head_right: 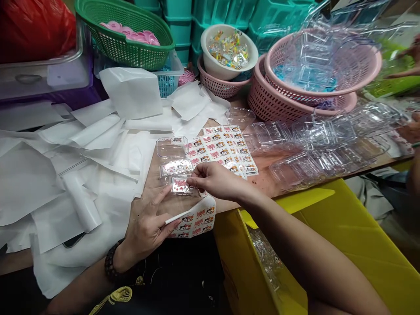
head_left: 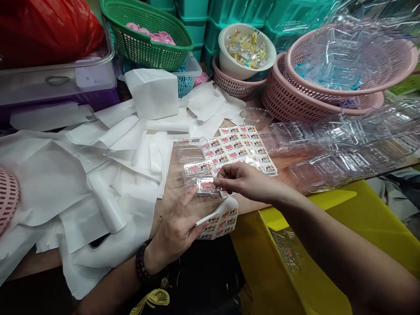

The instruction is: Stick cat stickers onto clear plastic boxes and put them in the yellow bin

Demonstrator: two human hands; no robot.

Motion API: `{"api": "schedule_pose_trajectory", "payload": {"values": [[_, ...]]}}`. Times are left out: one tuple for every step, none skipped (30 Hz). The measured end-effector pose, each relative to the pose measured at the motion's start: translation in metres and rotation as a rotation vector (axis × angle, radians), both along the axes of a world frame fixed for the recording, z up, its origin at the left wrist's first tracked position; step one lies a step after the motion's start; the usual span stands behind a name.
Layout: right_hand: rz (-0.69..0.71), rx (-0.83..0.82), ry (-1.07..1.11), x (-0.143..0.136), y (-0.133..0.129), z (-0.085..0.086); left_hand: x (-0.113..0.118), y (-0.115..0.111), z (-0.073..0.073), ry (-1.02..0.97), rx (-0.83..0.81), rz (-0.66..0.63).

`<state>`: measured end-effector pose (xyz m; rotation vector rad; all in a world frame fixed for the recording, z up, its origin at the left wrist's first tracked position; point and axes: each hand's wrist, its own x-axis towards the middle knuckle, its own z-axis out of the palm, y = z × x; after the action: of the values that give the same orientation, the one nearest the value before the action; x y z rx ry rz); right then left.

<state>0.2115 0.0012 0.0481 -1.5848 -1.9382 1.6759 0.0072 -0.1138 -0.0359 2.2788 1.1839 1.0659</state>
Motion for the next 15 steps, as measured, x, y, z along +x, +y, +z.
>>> {"api": "schedule_pose_trajectory", "payload": {"values": [[-0.001,-0.003,-0.005,0.0000,0.0009,0.0001,0.0000,0.0001,-0.0003,0.002,0.001,-0.001],[0.001,-0.008,-0.006,0.0000,0.0017,-0.0001,0.0000,0.0002,-0.0004,0.006,-0.001,0.001],[0.003,-0.012,-0.005,0.0000,0.0022,-0.0004,0.0000,0.0003,-0.0005,0.012,-0.003,0.004],[0.006,-0.015,-0.004,0.0000,0.0027,-0.0009,0.0000,0.0004,-0.0005,0.016,-0.004,0.009],[0.010,-0.012,-0.004,0.0000,0.0029,-0.0015,0.0001,0.0004,-0.0004,0.021,-0.006,0.013],[0.015,-0.004,-0.007,0.0002,0.0030,-0.0021,0.0003,0.0004,-0.0002,0.025,-0.008,0.016],[0.018,0.009,-0.012,0.0004,0.0030,-0.0029,0.0004,0.0005,0.0000,0.028,-0.008,0.018],[0.019,0.026,-0.019,0.0006,0.0029,-0.0035,0.0006,0.0005,0.0003,0.031,-0.009,0.019],[0.020,0.044,-0.029,0.0008,0.0026,-0.0041,0.0008,0.0005,0.0005,0.036,-0.012,0.018],[0.022,0.058,-0.038,0.0010,0.0023,-0.0045,0.0010,0.0006,0.0008,0.039,-0.016,0.018],[0.023,0.070,-0.046,0.0010,0.0020,-0.0046,0.0011,0.0007,0.0011,0.042,-0.017,0.016],[0.025,0.078,-0.050,0.0008,0.0016,-0.0044,0.0012,0.0008,0.0014,0.044,-0.017,0.016],[0.027,0.082,-0.052,0.0004,0.0013,-0.0039,0.0014,0.0008,0.0019,0.045,-0.014,0.016],[0.029,0.087,-0.055,-0.0001,0.0009,-0.0032,0.0015,0.0009,0.0024,0.045,-0.007,0.018],[0.029,0.092,-0.060,-0.0007,0.0006,-0.0023,0.0017,0.0009,0.0031,0.049,0.001,0.022]]}}
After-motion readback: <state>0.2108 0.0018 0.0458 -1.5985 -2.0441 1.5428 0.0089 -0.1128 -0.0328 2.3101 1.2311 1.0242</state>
